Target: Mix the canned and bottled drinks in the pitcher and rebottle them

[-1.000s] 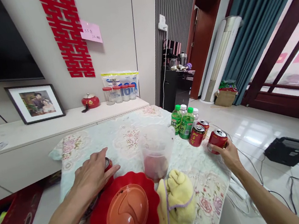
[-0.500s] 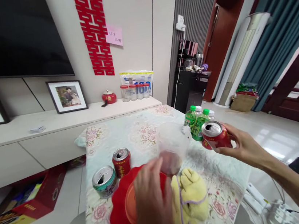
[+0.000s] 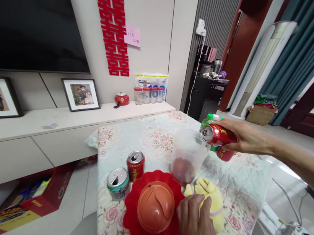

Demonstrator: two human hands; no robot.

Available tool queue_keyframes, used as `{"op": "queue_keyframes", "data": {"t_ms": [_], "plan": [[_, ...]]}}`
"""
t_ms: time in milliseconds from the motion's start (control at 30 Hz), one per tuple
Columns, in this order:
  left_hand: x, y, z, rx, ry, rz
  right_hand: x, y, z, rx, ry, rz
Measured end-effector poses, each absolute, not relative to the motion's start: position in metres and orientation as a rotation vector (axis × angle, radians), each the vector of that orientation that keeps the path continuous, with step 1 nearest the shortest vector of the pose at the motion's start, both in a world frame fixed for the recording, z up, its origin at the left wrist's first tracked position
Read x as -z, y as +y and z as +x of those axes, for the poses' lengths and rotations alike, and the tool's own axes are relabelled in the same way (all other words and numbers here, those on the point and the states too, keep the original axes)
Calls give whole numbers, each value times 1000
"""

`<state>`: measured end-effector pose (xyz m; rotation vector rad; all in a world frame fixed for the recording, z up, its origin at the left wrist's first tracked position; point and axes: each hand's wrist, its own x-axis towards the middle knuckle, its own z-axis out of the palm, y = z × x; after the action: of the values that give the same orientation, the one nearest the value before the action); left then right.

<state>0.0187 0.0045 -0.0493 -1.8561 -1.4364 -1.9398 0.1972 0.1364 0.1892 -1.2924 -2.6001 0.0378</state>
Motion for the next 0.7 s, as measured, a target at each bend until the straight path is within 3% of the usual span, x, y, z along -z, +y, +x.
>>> {"op": "queue_keyframes", "data": {"t_ms": [200,700], "plan": [[30,0,-9,1662,-1327,-2032,-192,151,198,38,-2713,-1316],[34,-2,-14,1628,-1333,-2084,-213,153,175,494,-2915,-1337]]}}
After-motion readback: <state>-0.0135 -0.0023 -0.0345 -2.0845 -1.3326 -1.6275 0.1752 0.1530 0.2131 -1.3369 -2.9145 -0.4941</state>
